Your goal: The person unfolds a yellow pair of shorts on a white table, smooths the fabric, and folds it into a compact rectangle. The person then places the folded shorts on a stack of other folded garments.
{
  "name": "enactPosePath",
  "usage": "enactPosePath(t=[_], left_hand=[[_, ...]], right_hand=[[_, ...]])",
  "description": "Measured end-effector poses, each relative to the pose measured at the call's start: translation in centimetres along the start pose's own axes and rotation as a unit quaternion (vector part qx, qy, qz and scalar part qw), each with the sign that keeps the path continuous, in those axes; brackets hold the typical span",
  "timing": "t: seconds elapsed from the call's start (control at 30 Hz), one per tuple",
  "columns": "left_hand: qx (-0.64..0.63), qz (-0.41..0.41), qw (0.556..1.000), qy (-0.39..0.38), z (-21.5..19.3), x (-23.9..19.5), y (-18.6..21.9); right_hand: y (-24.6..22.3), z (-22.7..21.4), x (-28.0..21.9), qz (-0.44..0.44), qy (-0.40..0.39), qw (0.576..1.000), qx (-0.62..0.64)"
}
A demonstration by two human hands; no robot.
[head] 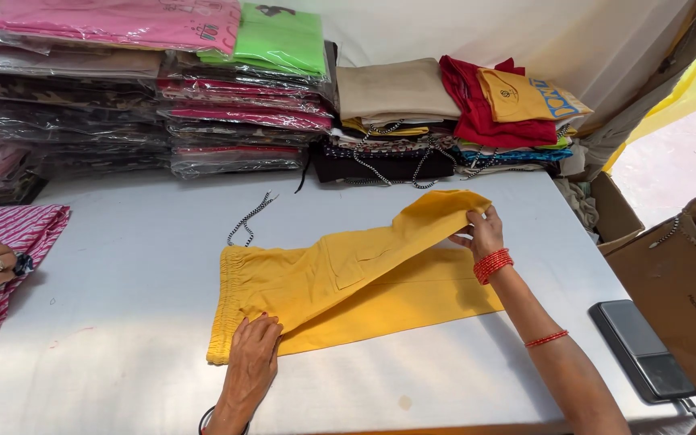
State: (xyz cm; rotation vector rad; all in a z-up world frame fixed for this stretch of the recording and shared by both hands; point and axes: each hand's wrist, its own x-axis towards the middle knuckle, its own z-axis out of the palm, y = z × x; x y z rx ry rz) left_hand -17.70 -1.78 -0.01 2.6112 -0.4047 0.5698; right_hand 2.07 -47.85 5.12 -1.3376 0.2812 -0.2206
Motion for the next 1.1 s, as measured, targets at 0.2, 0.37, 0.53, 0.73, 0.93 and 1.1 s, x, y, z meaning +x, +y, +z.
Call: enactPosePath(t=[0.2,0.37,0.53,0.73,0.93,1.1], left_hand=[[0.044,-0.012,0.999,0.011,-0.6,-0.1,0.2],[0.056,-0.040,0.997,0.045,-1.5,0.1,0.9],[0.070,-0.053,0.994,0.064,-1.6,-0.4,0.6],[0.069,-0.079,0.993,0.045,-1.3,-0.9,0.0],[0.101,-0.100,0.990,0.021,-1.3,-1.0,0.1],[0.132,-0.112,0.984,0.052,-1.6,-1.1,0.2]], right_hand=[[2.1,-9.3,-2.6,0.083,0.021,0.992,-0.093],[1.3,-8.4,-3.9,0.068,0.010,0.980,-0.185],[0.6,-9.5,-3.5,-0.009,0.000,0.982,-0.186],[-0.7,-13.4,-7.8,-0.109,0.028,0.933,-0.341],[0.8,-15.1,-9.7,-0.049,-0.002,0.844,-0.534],[0.6,-15.0,-9.6,-0.068,0.003,0.841,-0.536]])
